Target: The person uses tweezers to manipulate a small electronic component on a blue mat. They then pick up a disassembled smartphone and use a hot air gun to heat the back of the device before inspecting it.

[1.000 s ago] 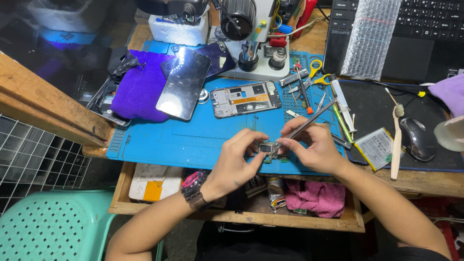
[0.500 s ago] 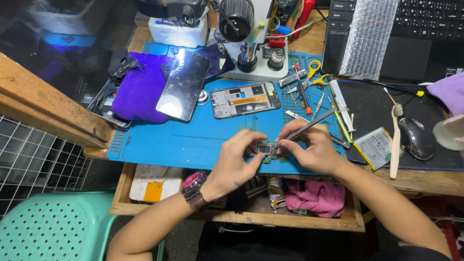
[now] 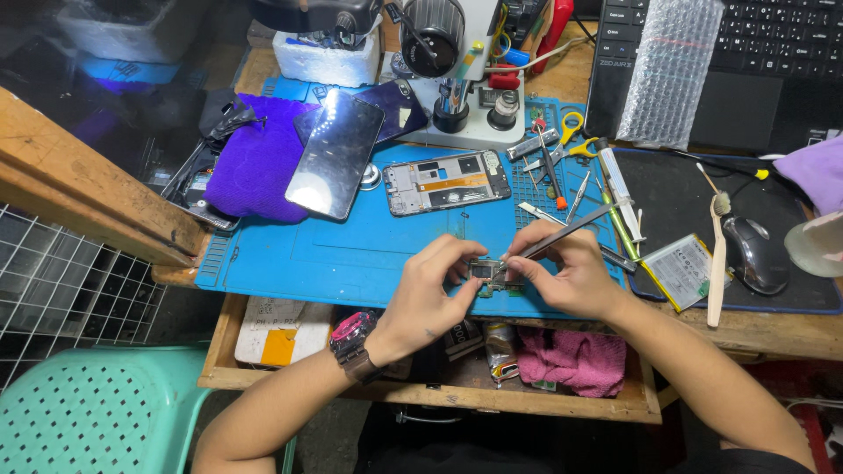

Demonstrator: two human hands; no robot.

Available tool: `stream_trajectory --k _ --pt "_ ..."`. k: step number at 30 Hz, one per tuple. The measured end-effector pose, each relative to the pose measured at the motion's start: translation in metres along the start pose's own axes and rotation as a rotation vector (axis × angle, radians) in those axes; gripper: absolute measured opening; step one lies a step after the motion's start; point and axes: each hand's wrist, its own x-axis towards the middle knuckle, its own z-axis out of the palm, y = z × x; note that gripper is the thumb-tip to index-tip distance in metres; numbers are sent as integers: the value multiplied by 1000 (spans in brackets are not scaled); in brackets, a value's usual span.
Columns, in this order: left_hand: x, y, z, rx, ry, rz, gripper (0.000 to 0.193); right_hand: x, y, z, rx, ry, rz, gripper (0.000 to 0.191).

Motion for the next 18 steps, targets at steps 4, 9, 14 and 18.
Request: stream_trajectory --k 4,9,14,18 --pt "3 -7 0 -1 2 -1 31 1 12 2 85 5 59 6" --pt "9 -13 3 -31 -3 -9 30 3 26 -9 257 150 213 12" --pt "8 -12 6 -29 21 -22 28 10 23 -24 45 26 231 16" --pt "8 -16 2 -30 62 13 25 19 12 -13 -243 -178 512 22"
